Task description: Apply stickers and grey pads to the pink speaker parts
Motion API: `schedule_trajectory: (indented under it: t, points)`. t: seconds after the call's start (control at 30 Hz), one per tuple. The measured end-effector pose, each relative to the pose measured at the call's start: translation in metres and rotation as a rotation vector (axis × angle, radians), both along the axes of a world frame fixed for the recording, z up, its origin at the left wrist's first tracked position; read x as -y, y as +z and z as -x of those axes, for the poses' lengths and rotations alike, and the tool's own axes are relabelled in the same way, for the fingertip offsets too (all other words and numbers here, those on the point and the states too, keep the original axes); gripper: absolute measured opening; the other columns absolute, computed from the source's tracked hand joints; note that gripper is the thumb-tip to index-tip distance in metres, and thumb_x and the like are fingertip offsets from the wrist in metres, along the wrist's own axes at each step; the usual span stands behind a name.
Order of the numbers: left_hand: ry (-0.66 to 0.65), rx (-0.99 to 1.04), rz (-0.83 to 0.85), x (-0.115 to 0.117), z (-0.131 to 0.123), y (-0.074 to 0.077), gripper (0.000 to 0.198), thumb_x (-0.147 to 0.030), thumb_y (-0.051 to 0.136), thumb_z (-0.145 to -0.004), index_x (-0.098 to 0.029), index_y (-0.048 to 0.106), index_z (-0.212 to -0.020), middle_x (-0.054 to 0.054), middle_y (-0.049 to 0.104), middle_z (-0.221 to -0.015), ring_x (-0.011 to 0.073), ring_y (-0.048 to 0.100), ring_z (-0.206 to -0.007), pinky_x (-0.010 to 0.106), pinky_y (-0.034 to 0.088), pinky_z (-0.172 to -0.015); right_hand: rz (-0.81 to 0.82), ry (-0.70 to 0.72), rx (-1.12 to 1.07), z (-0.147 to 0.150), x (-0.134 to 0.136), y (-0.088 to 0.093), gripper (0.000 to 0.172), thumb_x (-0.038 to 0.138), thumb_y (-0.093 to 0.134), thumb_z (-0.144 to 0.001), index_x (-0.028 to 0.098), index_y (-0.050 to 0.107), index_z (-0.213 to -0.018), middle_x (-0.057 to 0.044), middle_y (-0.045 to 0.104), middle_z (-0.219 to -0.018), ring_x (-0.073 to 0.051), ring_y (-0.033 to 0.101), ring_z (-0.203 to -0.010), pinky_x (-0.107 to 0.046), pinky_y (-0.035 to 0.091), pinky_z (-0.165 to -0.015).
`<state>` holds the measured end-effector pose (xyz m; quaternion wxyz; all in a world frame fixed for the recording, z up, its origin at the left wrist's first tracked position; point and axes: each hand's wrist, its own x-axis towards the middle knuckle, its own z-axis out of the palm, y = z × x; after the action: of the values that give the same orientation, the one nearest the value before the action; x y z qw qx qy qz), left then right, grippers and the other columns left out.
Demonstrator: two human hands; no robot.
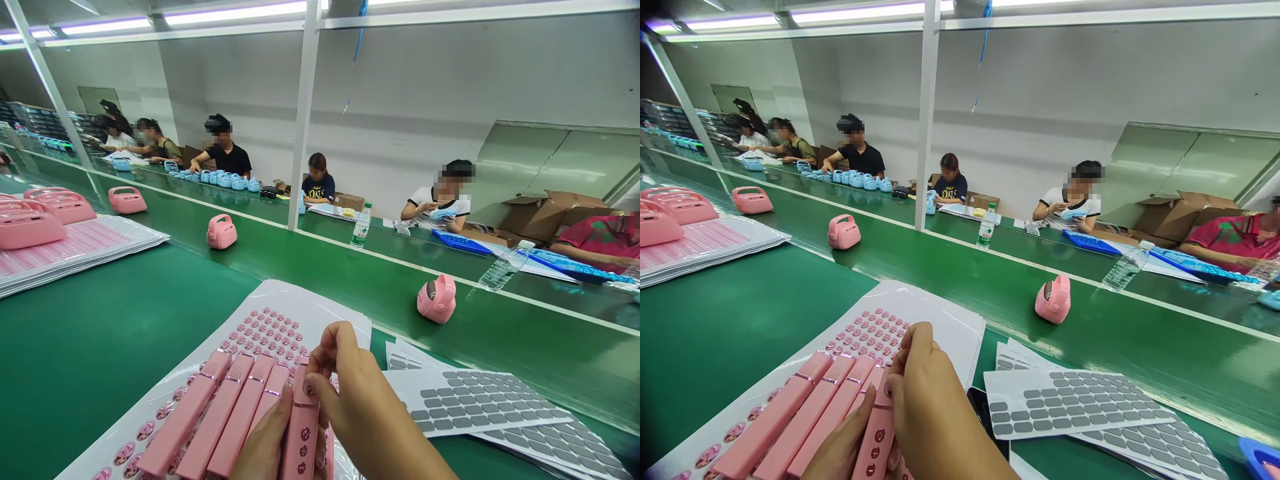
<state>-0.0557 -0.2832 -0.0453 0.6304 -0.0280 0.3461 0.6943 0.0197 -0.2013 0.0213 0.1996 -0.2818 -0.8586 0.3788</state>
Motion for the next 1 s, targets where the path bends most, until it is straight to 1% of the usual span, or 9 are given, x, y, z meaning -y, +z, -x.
schedule_trajectory:
  t: [0.13,0.2,0.27,0.33,0.47,0.53,0.7,0.87,1.0]
  points:
    - [0.122,0.137,0.057,0.000,-0.006,0.006,0.029,-0.032,0.064,-0.077,-0.015,0.056,-0.099,0.005,0.064,-0.068,0.0134,0.056,-0.052,0.022,0.041,-0.049,-0.012,-0.021,0.014,0.000,0.001,0.003,0.028,0.001,0.047,-0.069,0.024,0.035,-0.079,0.001,0.057,-0.077,-0.016,0.051,-0.067,-0.027,0.037,-0.057]
    - [0.126,0.160,0.069,0.001,-0.006,0.006,0.028,-0.028,0.064,-0.077,-0.017,0.056,-0.101,0.003,0.063,-0.067,0.0140,0.057,-0.055,0.021,0.042,-0.050,-0.045,-0.037,0.003,-0.001,0.000,0.004,0.027,0.002,0.049,-0.069,0.024,0.036,-0.077,0.002,0.056,-0.078,-0.016,0.050,-0.069,-0.028,0.037,-0.059]
    - [0.048,0.052,0.053,0.001,-0.003,0.003,0.026,-0.033,0.063,-0.077,-0.014,0.058,-0.094,0.003,0.060,-0.059,0.0139,0.054,-0.050,0.022,0.041,-0.047,-0.058,-0.039,-0.026,-0.001,-0.003,0.004,0.023,0.006,0.052,-0.072,0.024,0.039,-0.079,0.002,0.055,-0.080,-0.016,0.050,-0.072,-0.028,0.039,-0.062]
    - [-0.014,-0.064,0.035,0.001,0.002,-0.001,0.032,-0.041,0.063,-0.076,-0.012,0.060,-0.089,0.004,0.059,-0.057,0.0137,0.052,-0.046,0.023,0.041,-0.046,-0.038,-0.029,-0.064,-0.002,-0.008,0.004,0.015,0.013,0.050,-0.078,0.025,0.041,-0.081,0.002,0.055,-0.081,-0.016,0.051,-0.073,-0.029,0.040,-0.064]
    - [0.030,-0.059,0.046,0.000,0.005,-0.006,0.038,-0.043,0.064,-0.074,-0.015,0.060,-0.099,0.005,0.064,-0.069,0.0145,0.058,-0.056,0.024,0.045,-0.053,-0.027,-0.049,-0.146,-0.006,-0.018,0.007,0.005,0.021,0.042,-0.087,0.024,0.044,-0.083,0.000,0.057,-0.083,-0.016,0.052,-0.076,-0.030,0.043,-0.067]
    - [0.038,-0.073,0.008,-0.001,0.004,-0.007,0.037,-0.043,0.062,-0.076,-0.013,0.060,-0.099,0.005,0.064,-0.068,0.0125,0.055,-0.051,0.023,0.043,-0.050,-0.039,-0.076,-0.167,-0.009,-0.023,0.011,0.003,0.023,0.044,-0.087,0.024,0.045,-0.084,-0.001,0.058,-0.085,-0.016,0.053,-0.079,-0.030,0.043,-0.069]
    - [0.066,-0.110,-0.120,-0.002,0.006,-0.009,0.036,-0.037,0.064,-0.075,-0.015,0.057,-0.103,0.003,0.063,-0.067,0.0096,0.049,-0.043,0.021,0.037,-0.044,-0.079,-0.131,-0.184,-0.020,-0.031,0.023,0.008,0.028,0.046,-0.087,0.023,0.047,-0.081,-0.001,0.058,-0.081,-0.016,0.053,-0.075,-0.031,0.043,-0.070]
    - [0.005,-0.148,-0.191,-0.005,0.012,-0.014,0.045,-0.047,0.063,-0.073,-0.015,0.058,-0.104,0.002,0.059,-0.059,0.0100,0.046,-0.038,0.021,0.033,-0.040,-0.090,-0.154,-0.221,-0.034,-0.036,0.031,0.014,0.034,0.045,-0.088,0.024,0.049,-0.079,0.001,0.059,-0.076,-0.016,0.054,-0.071,-0.030,0.041,-0.067]
    - [0.031,-0.360,-0.217,-0.005,0.013,-0.029,0.048,-0.045,0.076,-0.060,-0.016,0.060,-0.096,0.001,0.058,-0.057,0.0099,0.048,-0.043,0.021,0.035,-0.043,-0.063,-0.152,-0.270,-0.041,-0.041,0.035,0.014,0.034,0.045,-0.088,0.024,0.050,-0.080,0.000,0.060,-0.076,-0.016,0.056,-0.072,-0.030,0.042,-0.068]
